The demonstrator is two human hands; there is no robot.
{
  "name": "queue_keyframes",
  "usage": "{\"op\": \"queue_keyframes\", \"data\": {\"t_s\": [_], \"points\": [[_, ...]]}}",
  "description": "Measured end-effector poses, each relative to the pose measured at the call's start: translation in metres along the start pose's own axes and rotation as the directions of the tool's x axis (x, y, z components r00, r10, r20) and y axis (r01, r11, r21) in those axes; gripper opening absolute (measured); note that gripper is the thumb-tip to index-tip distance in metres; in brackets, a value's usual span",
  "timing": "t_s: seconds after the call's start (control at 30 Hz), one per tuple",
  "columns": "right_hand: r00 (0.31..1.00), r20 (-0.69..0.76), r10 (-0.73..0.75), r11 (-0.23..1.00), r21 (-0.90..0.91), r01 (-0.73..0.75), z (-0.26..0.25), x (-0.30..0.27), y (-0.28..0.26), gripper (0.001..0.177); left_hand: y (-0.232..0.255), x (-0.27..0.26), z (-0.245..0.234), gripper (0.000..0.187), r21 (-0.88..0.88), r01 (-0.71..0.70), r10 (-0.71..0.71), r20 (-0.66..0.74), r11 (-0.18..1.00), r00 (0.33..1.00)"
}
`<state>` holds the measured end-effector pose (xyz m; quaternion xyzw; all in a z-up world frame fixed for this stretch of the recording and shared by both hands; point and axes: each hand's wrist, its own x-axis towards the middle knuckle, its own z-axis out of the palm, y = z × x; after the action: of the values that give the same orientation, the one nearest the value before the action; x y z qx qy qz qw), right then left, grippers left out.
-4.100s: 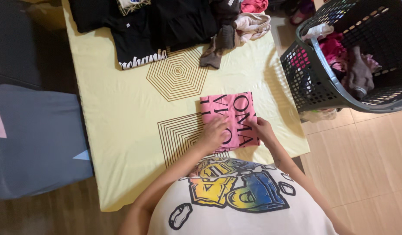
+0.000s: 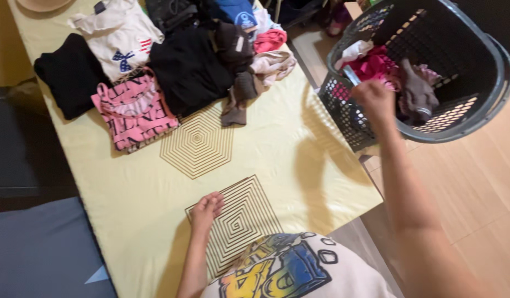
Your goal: The person folds several garments on a table, including a black t-shirt, a pink patterned tank top, and a red tank top. Each item is smoothed, folded in half, then folded again into a compact rectangle and placed on a growing stack.
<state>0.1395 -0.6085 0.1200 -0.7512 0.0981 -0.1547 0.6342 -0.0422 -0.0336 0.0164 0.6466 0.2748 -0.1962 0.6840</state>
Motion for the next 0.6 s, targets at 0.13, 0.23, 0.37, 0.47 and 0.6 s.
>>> {"op": "queue_keyframes", "data": {"t_s": [0.13, 0.23, 0.37, 0.47, 0.6], "points": [[0.975, -0.127, 0.181, 0.964, -0.173, -0.201, -0.066, 0.060, 0.016, 0.015, 0.008, 0.006, 0.010, 0.031, 0.021, -0.073, 0.072, 0.010, 0.997, 0.997], [0.986, -0.128, 0.109, 0.823, -0.545, -0.161, -0.099, 0.103, 0.049, 0.023, 0.011, 0.010, 0.022, 0.033, 0.089, -0.076, 0.075, 0.020, 0.993, 0.997], [0.992, -0.035, 0.122, 0.657, -0.747, -0.107, -0.115, 0.148, 0.094, 0.030, -0.003, 0.011, 0.043, 0.034, 0.145, -0.014, 0.009, 0.036, 0.989, 0.999], [0.979, 0.000, 0.204, 0.655, -0.743, -0.136, -0.102, 0.174, 0.114, 0.042, -0.016, 0.017, 0.056, 0.034, 0.146, 0.043, -0.048, 0.028, 0.988, 0.998], [0.988, -0.021, 0.151, 0.594, -0.797, -0.108, -0.085, 0.194, 0.133, 0.077, -0.032, 0.019, 0.071, 0.035, 0.139, 0.099, -0.101, 0.006, 0.985, 0.995]]}}
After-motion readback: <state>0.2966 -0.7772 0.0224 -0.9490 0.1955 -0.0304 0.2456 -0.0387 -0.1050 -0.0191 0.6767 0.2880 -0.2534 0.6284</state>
